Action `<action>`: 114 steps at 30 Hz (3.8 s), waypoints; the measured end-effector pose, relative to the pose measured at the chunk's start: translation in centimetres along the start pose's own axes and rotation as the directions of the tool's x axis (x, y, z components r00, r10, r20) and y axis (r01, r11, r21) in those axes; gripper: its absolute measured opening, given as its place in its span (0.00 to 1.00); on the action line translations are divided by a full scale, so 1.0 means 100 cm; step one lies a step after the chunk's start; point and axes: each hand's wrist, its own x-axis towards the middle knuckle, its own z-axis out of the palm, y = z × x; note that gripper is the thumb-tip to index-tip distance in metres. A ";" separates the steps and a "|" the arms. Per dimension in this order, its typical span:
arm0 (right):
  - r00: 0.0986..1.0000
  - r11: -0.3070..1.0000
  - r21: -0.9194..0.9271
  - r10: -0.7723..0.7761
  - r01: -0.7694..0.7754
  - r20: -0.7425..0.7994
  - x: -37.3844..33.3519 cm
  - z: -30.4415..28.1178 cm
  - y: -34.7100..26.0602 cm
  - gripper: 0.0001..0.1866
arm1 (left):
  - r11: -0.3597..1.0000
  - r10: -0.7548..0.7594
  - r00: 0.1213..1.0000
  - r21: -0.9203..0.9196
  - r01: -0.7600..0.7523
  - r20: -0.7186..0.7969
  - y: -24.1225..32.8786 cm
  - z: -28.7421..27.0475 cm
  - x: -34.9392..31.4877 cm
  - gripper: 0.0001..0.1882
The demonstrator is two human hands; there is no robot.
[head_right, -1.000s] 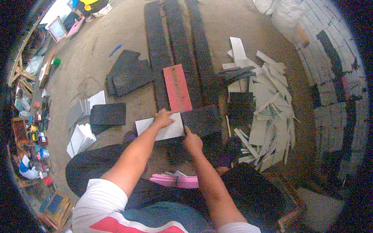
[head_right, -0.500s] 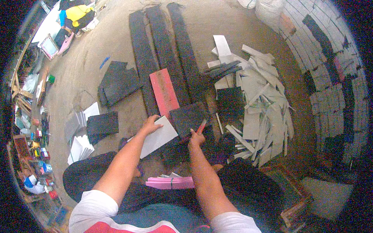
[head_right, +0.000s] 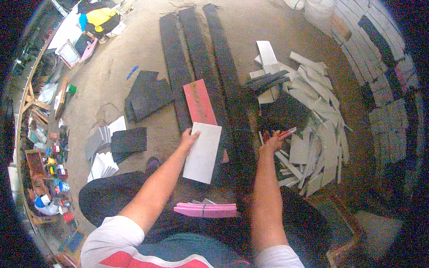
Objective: The person sits on the floor and repeatedly scores white rectangular boards using a red utility knife. They place each board on a red guide, score one edge, flip the board, and score the opposite edge before stacking the finished pieces.
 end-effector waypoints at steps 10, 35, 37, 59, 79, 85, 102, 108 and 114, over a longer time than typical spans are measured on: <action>0.722 0.622 -0.751 0.412 0.224 0.556 -0.097 -0.064 0.107 0.18 | 0.982 -0.075 0.961 -0.189 0.024 -0.267 0.029 -0.001 -0.051 0.22; 0.419 0.314 -0.441 0.139 0.841 0.897 -0.109 0.045 0.000 0.25 | 0.881 0.133 0.723 0.253 -0.400 0.678 0.058 -0.053 -0.068 0.49; 0.440 0.251 -0.541 0.364 0.802 0.821 -0.107 0.043 -0.003 0.28 | 0.835 0.185 0.694 0.261 -0.485 0.696 0.064 -0.057 -0.063 0.48; 0.633 0.613 -0.528 0.057 0.588 0.772 -0.100 -0.002 0.024 0.27 | 0.789 0.606 0.792 -0.066 -0.611 -0.081 0.055 -0.048 -0.067 0.15; 0.438 0.422 -0.557 0.350 0.715 0.828 -0.119 0.028 -0.021 0.30 | 0.799 0.180 0.762 0.359 -0.482 0.622 0.112 -0.006 -0.115 0.36; 0.510 0.212 -0.483 -0.096 0.850 0.855 -0.157 0.040 -0.031 0.21 | 0.874 0.255 0.848 0.264 -0.407 0.464 0.049 0.001 -0.074 0.42; 0.417 0.250 -0.388 -0.076 0.887 0.906 -0.179 0.038 -0.018 0.26 | 0.803 0.488 0.738 0.092 -0.589 0.465 0.083 0.014 -0.115 0.46; 0.418 0.324 -0.368 -0.097 0.872 0.903 -0.176 0.036 -0.011 0.25 | 0.748 0.541 0.712 0.130 -0.651 0.447 0.079 0.018 -0.114 0.46; 0.395 0.255 -0.347 -0.168 0.902 0.903 -0.179 0.036 -0.004 0.23 | 0.764 0.534 0.719 0.111 -0.636 0.444 0.076 0.020 -0.118 0.46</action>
